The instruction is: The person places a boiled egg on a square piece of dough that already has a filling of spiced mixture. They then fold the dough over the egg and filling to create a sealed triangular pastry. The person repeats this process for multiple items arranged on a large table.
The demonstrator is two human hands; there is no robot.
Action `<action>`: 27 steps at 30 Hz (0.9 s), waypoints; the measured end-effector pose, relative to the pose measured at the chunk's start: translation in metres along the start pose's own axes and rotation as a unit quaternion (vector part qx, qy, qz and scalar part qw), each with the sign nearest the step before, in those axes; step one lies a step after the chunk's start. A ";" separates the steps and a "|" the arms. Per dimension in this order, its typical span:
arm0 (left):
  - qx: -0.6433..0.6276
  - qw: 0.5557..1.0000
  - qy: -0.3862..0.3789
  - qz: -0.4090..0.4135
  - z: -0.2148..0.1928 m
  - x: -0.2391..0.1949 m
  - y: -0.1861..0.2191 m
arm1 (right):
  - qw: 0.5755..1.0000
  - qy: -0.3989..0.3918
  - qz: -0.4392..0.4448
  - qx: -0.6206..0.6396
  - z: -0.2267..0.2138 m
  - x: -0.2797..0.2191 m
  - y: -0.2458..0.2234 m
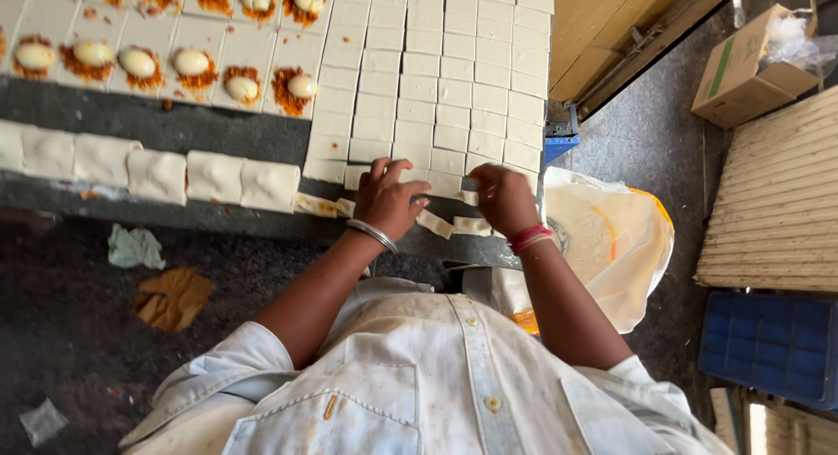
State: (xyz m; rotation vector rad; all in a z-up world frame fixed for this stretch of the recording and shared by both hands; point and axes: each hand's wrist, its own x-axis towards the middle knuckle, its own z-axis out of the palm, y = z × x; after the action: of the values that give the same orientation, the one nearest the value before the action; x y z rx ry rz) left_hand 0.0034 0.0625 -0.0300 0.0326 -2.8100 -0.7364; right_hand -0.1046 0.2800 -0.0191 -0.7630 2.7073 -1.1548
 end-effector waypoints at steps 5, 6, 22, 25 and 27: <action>0.012 0.998 -0.035 0.048 -0.006 0.003 -0.008 | 0.990 0.009 -0.044 -0.131 0.034 0.010 -0.008; 0.008 0.998 -0.042 0.055 -0.006 0.002 -0.009 | 0.991 0.028 -0.067 -0.112 0.037 0.011 -0.009; 0.039 0.982 -0.159 0.092 -0.025 0.012 -0.015 | 0.973 -0.069 -0.095 -0.200 0.038 0.032 -0.035; 0.074 0.977 -0.184 0.075 -0.025 0.012 -0.011 | 0.971 -0.135 -0.021 -0.194 0.039 0.041 -0.042; 0.090 0.975 -0.192 0.060 -0.024 0.009 -0.010 | 0.956 -0.157 -0.033 -0.247 0.038 0.044 -0.049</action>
State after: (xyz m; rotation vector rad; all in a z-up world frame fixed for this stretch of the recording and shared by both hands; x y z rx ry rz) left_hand 0.0001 0.0417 -0.0125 -0.2756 -3.2008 -0.5023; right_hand -0.1120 0.2053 -0.0078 -0.9997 2.7191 -0.3076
